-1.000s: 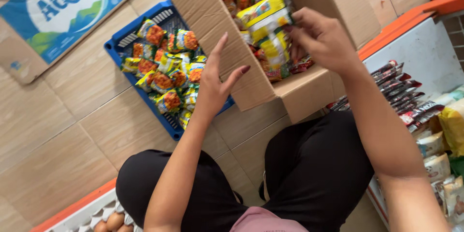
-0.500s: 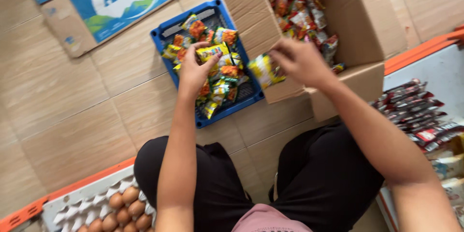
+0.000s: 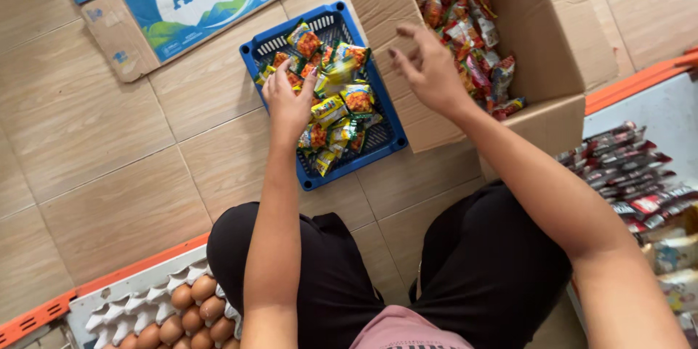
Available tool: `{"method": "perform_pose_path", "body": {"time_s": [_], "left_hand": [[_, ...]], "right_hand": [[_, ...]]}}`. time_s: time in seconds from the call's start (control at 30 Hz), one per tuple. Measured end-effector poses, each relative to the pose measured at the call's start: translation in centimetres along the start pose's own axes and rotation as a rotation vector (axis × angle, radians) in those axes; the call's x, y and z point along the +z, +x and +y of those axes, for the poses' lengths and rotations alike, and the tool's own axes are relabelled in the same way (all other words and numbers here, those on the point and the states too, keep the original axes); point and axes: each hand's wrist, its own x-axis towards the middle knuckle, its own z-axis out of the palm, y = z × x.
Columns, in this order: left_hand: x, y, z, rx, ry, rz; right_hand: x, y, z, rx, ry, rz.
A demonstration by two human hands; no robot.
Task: The person sits on the floor taking snack packets out of a cardboard box and filling a blue plastic basket. They carry the basket to a shelf, wipe the shelf surface with a cloth, then place the snack packets one at a time in a row along the shelf edge.
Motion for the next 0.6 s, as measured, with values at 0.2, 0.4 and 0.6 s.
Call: {"method": "perform_pose_path", "body": {"time_s": [0.2,0.4,0.6], "left_hand": [[-0.2,-0.2,-0.4,0.054,0.004,-0.004],[0.1,-1.2,0.2,0.040,0.042,-0.044],[0.0,-1.3,1.3,0.036,0.060,-0.039]], "right_hand": [[-3.4,-1.8,1.0,-0.244,-0.423,0.090],[-2.6,-2.2,5.1,-0.348,-1.177,0.025],[-2.2,-1.3,7.8,0.036,-0.956,-0.210]]}}
